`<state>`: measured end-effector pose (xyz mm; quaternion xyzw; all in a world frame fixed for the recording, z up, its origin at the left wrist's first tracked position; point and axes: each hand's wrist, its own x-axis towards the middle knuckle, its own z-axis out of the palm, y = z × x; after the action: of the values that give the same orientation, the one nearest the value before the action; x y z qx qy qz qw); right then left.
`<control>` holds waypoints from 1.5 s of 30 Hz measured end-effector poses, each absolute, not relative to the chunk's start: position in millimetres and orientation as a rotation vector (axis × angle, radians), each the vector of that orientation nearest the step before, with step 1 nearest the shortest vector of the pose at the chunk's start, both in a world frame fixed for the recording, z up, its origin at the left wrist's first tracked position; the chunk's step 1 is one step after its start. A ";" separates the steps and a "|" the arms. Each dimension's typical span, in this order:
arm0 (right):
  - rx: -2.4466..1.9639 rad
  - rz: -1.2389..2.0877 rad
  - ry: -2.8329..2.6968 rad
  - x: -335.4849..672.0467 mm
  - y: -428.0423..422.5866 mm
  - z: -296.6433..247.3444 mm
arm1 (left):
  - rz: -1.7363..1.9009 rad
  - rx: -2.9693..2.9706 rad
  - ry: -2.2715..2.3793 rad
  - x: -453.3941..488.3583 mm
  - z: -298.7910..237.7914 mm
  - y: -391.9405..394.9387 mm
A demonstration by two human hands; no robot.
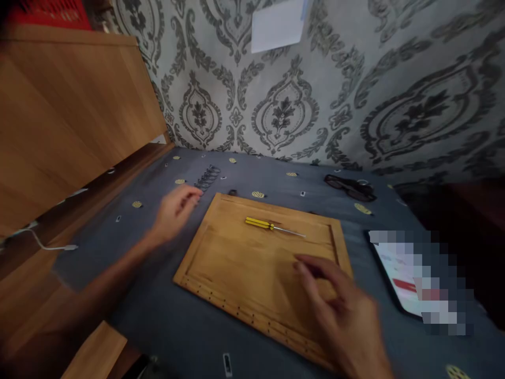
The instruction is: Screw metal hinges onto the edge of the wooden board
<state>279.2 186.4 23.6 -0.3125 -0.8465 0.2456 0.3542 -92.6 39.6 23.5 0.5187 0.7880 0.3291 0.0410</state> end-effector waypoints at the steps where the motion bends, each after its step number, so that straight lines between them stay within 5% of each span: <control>1: -0.743 0.692 -2.219 261.8 178.8 24.3 | 1.036 1.563 2.459 -111.8 23.8 38.1; 8: -0.470 0.996 -2.323 178.6 141.9 -4.0 | 0.944 1.540 2.623 -166.8 -7.2 26.7; 20: -0.457 1.149 -2.344 185.8 139.0 -24.9 | 0.738 1.735 2.523 -170.7 -9.5 21.2; 45: -0.706 1.868 -1.842 161.8 147.8 -10.9 | 1.313 1.765 1.696 -50.8 35.3 29.7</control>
<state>161.8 147.8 -10.9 -0.2540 -0.6627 0.6722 0.2110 -50.8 29.7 35.3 0.6249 0.6005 0.4649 0.1809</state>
